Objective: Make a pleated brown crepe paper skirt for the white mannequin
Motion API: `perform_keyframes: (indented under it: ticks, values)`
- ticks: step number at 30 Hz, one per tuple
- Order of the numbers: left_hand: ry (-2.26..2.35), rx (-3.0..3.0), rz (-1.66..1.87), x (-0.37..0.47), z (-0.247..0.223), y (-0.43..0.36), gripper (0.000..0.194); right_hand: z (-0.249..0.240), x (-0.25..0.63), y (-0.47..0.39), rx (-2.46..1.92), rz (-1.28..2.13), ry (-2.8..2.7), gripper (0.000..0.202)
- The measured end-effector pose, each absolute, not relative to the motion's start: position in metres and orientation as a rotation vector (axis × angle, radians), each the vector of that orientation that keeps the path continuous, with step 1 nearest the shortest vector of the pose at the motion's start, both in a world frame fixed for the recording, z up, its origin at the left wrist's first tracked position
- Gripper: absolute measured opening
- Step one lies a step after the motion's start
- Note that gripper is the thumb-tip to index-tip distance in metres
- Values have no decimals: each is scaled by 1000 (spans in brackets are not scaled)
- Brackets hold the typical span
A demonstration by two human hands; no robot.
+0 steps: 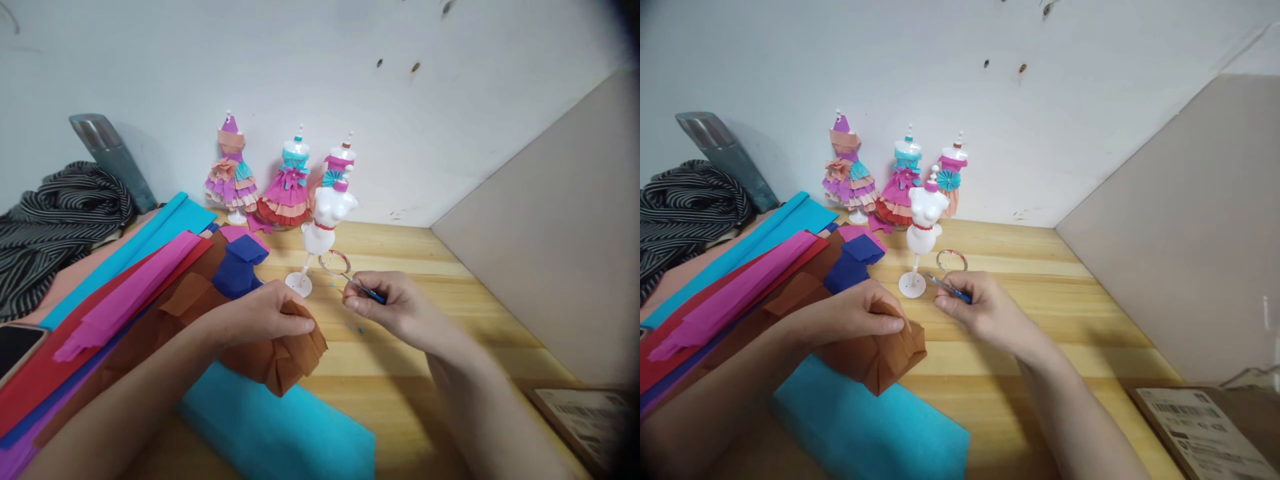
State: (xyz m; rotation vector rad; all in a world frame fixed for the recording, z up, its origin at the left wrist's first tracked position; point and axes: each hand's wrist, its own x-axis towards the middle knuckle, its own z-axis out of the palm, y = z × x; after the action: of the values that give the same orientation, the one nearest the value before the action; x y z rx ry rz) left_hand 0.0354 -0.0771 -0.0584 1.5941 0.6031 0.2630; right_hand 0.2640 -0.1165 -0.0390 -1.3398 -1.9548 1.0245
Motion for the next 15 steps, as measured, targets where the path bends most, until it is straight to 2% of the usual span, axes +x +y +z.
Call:
perform_keyframes:
  ticks: [2, 4, 8, 10, 13, 15]
  values:
    - [647, 1588, 327, 32, -53, -77, 21, -35, 273, -117, -1404, 997, -2120, 33]
    - [734, 1565, 445, 29, -46, -77, 20, -33, 279, -116, -1422, 902, -2264, 23]
    - [821, 1404, 654, 27, -38, -77, 19, -32, 285, -113, -1462, 507, -2320, 19]
    - [860, 1351, 750, 27, -36, -78, 20, -31, 286, -112, -1535, 427, -2301, 18]
    - [922, 1320, 893, 28, -36, -79, 18, -28, 285, -113, -1535, 601, -2245, 19]
    - [935, 1309, 955, 28, -35, -80, 17, -27, 283, -115, -1459, 776, -2202, 27]
